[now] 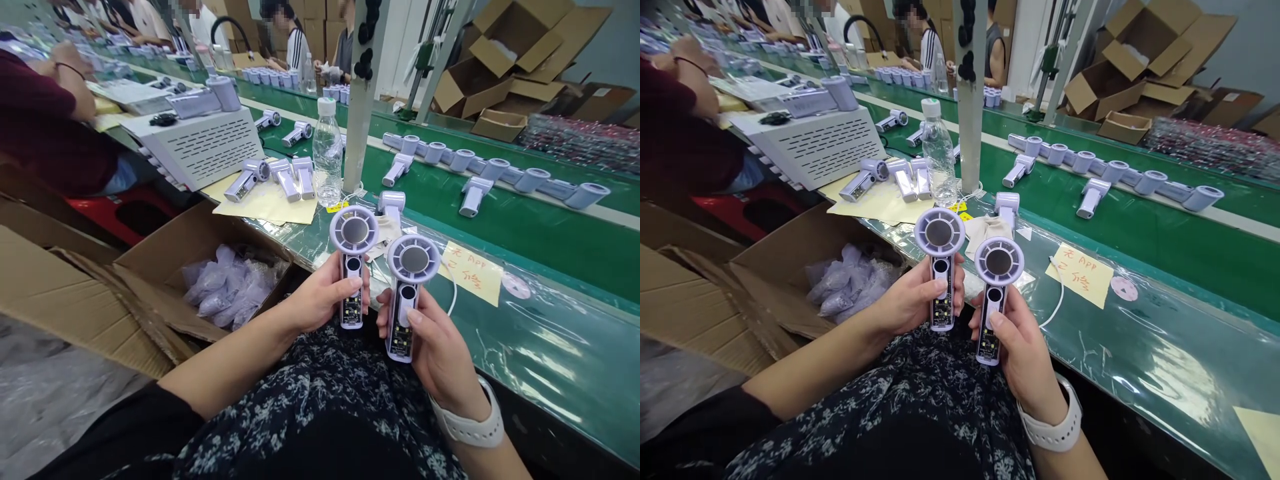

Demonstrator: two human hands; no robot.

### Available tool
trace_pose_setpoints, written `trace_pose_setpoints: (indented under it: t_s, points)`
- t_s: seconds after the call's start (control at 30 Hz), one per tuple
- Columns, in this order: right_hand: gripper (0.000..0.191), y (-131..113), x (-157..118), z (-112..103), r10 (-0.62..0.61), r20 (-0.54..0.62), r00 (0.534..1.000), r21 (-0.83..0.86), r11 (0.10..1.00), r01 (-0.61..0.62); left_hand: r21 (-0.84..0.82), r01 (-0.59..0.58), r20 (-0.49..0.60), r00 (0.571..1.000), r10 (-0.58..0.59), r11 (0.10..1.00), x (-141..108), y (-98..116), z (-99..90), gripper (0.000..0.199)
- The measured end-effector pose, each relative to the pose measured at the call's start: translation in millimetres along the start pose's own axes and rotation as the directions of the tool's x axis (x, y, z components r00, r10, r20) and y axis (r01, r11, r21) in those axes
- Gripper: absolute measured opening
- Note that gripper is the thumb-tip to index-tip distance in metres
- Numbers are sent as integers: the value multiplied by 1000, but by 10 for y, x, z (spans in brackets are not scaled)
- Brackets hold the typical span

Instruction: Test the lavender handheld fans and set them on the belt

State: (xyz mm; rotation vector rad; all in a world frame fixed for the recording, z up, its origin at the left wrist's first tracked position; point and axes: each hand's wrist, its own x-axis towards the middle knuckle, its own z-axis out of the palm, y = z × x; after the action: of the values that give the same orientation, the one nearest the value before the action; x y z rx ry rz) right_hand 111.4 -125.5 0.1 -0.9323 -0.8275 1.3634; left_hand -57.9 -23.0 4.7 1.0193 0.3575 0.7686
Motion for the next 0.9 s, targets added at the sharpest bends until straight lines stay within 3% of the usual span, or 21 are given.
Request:
trace_pose_setpoints:
  t_s: [0.47, 0.63, 0.77, 0.9]
  points:
    - [22, -34, 21, 42, -5, -18, 1000, 37, 999, 5, 30, 25, -44, 999, -24, 999, -26, -28, -33, 43]
    - [25, -16, 21, 57, -6, -18, 1000, 102, 995, 8, 58, 22, -61, 998, -19, 998, -24, -70, -43, 63]
    - [24, -2, 12, 45, 4, -16, 1000, 167, 986, -1, -26, 96, -103, 990, -98, 995, -11, -87, -66, 53]
    - [28, -16, 10, 28, 6, -28, 1000, 188, 982, -1, -73, 104, -50, 993, -108, 992, -1, -73, -92, 48]
